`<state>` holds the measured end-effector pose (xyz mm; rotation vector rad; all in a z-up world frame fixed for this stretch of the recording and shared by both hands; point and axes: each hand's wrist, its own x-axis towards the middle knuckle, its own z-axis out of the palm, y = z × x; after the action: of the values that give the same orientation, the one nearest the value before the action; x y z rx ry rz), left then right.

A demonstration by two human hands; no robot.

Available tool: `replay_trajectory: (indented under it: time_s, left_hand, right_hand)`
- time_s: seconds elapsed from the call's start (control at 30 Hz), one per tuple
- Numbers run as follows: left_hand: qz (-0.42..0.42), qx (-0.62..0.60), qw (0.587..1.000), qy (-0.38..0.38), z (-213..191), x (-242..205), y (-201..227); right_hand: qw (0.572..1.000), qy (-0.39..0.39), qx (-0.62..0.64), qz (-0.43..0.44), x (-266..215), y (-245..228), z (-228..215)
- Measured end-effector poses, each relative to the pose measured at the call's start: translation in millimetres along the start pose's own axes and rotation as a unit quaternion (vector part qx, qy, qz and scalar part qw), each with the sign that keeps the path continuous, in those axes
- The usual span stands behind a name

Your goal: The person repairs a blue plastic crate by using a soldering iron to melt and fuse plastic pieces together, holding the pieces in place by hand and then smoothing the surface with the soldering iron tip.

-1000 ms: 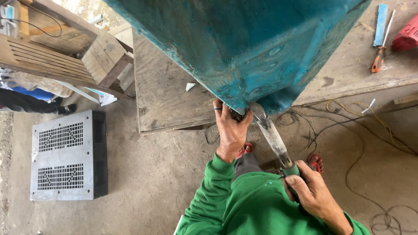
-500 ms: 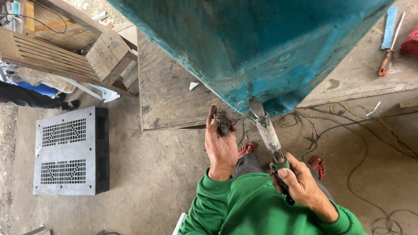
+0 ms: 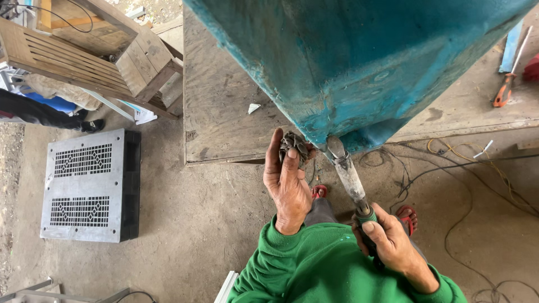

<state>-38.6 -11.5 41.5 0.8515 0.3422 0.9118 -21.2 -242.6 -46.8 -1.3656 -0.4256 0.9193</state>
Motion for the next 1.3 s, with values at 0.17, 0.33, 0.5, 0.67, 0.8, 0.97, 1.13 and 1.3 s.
replay_trajectory:
  time_s: [0.17,0.33,0.5,0.67,0.8,0.97,1.13,1.3]
  left_hand:
    - [-0.004,-0.029,1.000,0.006,0.4,-2.6,-5.2]
    - [-0.005,0.022,1.000,-0.012,-4.5,-4.1,-11.3]
    - [-0.001,0.020,0.999,-0.041,-7.2,-2.3,-19.4]
    - [-0.021,0.026,0.999,-0.031,-6.1,-1.2,-20.4]
    - [-0.018,0.009,0.998,-0.062,-6.8,1.7,-12.7]
    - [-0.032,0.071,0.993,-0.088,-9.9,3.2,-7.1]
    - [-0.027,0.081,0.990,-0.114,-10.1,10.1,-10.6]
    - [0.003,0.147,0.982,-0.116,-11.7,7.1,-13.0]
  right_hand:
    - [0.981,0.062,-0.166,-0.077,-2.8,-4.7,-12.8]
    - [0.936,0.102,-0.314,-0.119,6.9,-35.5,-28.0]
    - [0.923,0.130,-0.361,0.023,12.5,-76.8,-38.4]
    - [0.870,0.104,-0.441,-0.193,16.7,-101.0,-40.5]
    - [0.846,0.149,-0.481,-0.176,14.1,-110.6,-34.8]
    - [0.850,0.164,-0.462,-0.193,8.1,-121.7,-42.1]
    - [0.855,0.160,-0.456,-0.188,9.4,-122.1,-47.3]
    - [0.862,0.156,-0.441,-0.196,10.4,-118.9,-49.0]
